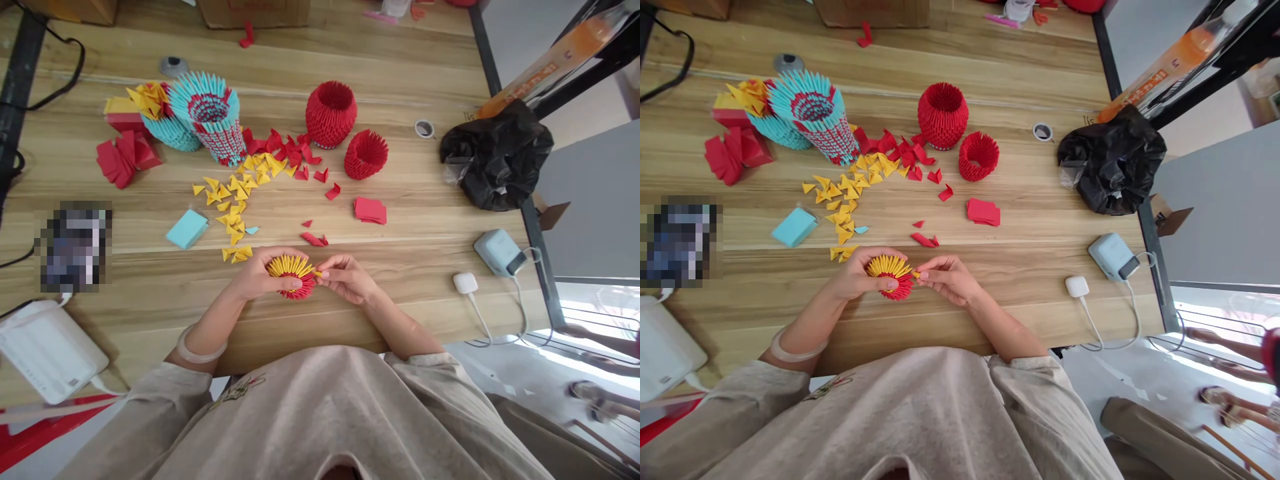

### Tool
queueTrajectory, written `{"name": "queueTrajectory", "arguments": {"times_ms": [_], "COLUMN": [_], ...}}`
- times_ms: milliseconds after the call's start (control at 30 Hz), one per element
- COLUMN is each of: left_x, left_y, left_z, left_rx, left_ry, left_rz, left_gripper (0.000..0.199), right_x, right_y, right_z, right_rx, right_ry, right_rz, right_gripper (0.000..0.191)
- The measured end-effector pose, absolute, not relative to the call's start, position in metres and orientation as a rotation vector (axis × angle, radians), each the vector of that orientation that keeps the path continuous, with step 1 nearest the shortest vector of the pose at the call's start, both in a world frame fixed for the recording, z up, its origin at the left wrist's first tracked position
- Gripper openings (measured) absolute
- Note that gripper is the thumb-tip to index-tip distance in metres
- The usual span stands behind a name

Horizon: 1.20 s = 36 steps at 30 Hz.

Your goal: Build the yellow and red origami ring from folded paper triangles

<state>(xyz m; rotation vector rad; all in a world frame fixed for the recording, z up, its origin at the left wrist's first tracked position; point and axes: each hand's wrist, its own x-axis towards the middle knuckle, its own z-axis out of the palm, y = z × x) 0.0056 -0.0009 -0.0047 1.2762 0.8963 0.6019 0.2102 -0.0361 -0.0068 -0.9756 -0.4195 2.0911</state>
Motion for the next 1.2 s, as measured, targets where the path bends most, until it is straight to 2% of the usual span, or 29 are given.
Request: {"name": "queueTrajectory", "arguments": {"times_ms": [1200], "left_x": [0.0018], "left_y": [0.0032], "left_z": [0.0031], "left_rx": [1.353], "left_ry": [0.893], "left_rz": [0.493], "left_gripper": [0.042], "right_x": [0.2075], "right_y": [-0.038], "right_z": [-0.0101], "right_rx": [-1.046], "right_ry": [-0.455], "right_rz": [2.138], "right_gripper": [0.02]}}
